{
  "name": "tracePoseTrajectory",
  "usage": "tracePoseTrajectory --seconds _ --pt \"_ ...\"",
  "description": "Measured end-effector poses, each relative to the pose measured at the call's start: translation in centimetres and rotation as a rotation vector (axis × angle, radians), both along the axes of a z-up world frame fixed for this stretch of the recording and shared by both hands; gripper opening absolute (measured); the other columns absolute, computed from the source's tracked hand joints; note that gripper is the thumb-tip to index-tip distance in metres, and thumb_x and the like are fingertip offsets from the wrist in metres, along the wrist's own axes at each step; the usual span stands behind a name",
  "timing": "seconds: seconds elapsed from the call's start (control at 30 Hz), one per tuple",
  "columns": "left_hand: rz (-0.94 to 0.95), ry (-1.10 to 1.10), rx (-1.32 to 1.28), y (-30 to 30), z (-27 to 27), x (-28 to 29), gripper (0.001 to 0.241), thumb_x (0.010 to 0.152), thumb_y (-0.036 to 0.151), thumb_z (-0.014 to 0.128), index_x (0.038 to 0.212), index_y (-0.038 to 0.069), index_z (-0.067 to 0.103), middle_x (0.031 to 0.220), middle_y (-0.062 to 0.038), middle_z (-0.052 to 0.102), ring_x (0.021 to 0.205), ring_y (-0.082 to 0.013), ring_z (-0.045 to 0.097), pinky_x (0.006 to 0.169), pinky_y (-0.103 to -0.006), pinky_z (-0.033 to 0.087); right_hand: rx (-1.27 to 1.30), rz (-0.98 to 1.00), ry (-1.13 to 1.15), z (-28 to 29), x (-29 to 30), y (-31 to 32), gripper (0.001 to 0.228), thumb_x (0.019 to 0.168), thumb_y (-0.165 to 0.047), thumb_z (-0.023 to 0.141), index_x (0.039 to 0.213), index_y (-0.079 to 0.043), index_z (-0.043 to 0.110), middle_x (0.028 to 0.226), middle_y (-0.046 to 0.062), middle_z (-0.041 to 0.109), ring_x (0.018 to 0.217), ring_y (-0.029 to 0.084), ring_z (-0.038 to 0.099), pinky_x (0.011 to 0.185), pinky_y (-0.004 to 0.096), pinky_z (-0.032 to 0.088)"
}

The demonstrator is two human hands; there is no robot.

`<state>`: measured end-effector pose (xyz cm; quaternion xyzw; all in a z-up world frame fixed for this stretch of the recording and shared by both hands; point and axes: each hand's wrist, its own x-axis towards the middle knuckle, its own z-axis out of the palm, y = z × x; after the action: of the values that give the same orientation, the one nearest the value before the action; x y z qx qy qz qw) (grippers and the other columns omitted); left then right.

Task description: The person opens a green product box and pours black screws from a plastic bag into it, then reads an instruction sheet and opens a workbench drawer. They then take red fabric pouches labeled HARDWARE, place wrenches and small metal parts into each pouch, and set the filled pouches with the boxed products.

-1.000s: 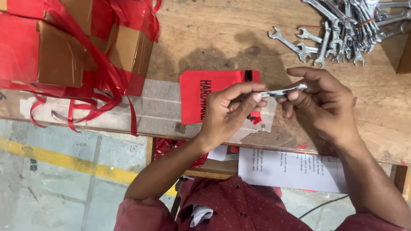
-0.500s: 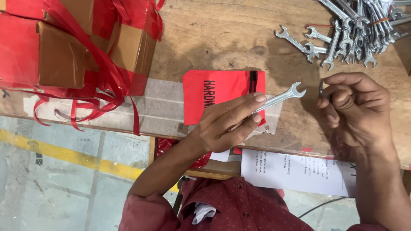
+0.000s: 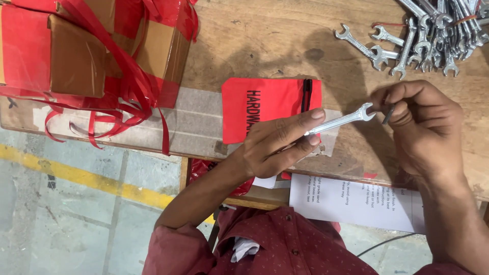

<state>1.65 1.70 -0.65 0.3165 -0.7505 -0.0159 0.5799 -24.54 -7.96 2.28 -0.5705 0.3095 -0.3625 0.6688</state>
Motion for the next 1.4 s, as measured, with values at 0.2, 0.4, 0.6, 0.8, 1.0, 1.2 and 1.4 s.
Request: tracePoseTrajectory --seconds 0.2,0.4,0.6,0.8,1.0,1.2,1.4 --pt "-0.032 -0.031 0.155 -0.4 -0.4 -0.4 0.016 0.095 -0.001 0.079 0.107 -0.008 0.072 0.131 -0.028 0.062 0.105 -0.0296 0.074 0.078 -0.0308 0.065 -0.131 0.097 0.178 1.1 1.9 0.3 0.009 0.104 0.000 0.057 0.110 0.004 0.063 0.104 0.016 0.071 0.094 0.018 0.072 0.081 0.032 0.063" --pt "0.337 0.056 0.479 -0.7 -1.0 0.0 0.027 0.092 0.010 0.073 0.113 -0.004 0.064 0.108 -0.019 0.069 0.087 -0.0312 0.074 0.070 -0.0320 0.063 -0.154 -0.076 0.426 0.9 1.9 -0.1 0.011 0.108 0.004 0.062 0.115 0.009 0.068 0.092 0.016 0.072 0.078 0.017 0.071 0.071 0.030 0.062" --pt "0.490 -0.108 0.768 -0.3 0.0 -1.2 0.029 0.085 0.027 0.081 0.096 0.003 0.069 0.083 -0.014 0.071 0.064 -0.0293 0.070 0.055 -0.0429 0.054 -0.078 -0.106 0.489 0.6 3.2 0.4 0.013 0.106 0.002 0.063 0.115 0.010 0.068 0.094 0.015 0.072 0.082 0.016 0.072 0.074 0.029 0.063" --pt "0.456 -0.031 0.818 0.0 -0.8 -0.8 0.011 0.087 0.013 0.073 0.093 0.004 0.070 0.081 -0.011 0.071 0.065 -0.0280 0.070 0.057 -0.0428 0.055 0.081 -0.113 0.426 0.4 3.8 0.6 0.015 0.105 0.002 0.062 0.116 0.011 0.066 0.097 0.016 0.072 0.083 0.016 0.072 0.075 0.028 0.062" --pt "0.376 -0.026 0.772 0.0 -0.7 -1.7 0.011 0.093 0.003 0.070 0.104 0.001 0.071 0.079 -0.010 0.067 0.058 -0.0193 0.067 0.050 -0.0339 0.053 0.067 -0.045 0.417 1.6 5.6 1.4 0.018 0.102 0.000 0.062 0.117 0.010 0.067 0.099 0.017 0.073 0.085 0.018 0.074 0.077 0.030 0.064" --pt "0.295 0.319 0.655 -0.3 1.0 -2.7 0.016 0.100 0.006 0.069 0.116 0.002 0.068 0.095 -0.009 0.070 0.071 -0.0153 0.070 0.056 -0.0277 0.055 0.051 0.074 0.462 2.4 7.3 1.9 0.022 0.101 -0.005 0.059 0.117 0.006 0.069 0.099 0.014 0.076 0.087 0.016 0.075 0.080 0.028 0.064" --pt "0.222 0.439 0.732 -0.3 1.6 -3.3 0.018 0.104 0.008 0.067 0.121 0.003 0.068 0.098 -0.009 0.071 0.073 -0.0135 0.072 0.060 -0.0268 0.056 -0.036 0.254 0.674 3.4 7.5 0.9 0.023 0.105 -0.008 0.057 0.116 0.006 0.072 0.081 0.016 0.067 0.071 0.017 0.057 0.064 0.029 0.050"
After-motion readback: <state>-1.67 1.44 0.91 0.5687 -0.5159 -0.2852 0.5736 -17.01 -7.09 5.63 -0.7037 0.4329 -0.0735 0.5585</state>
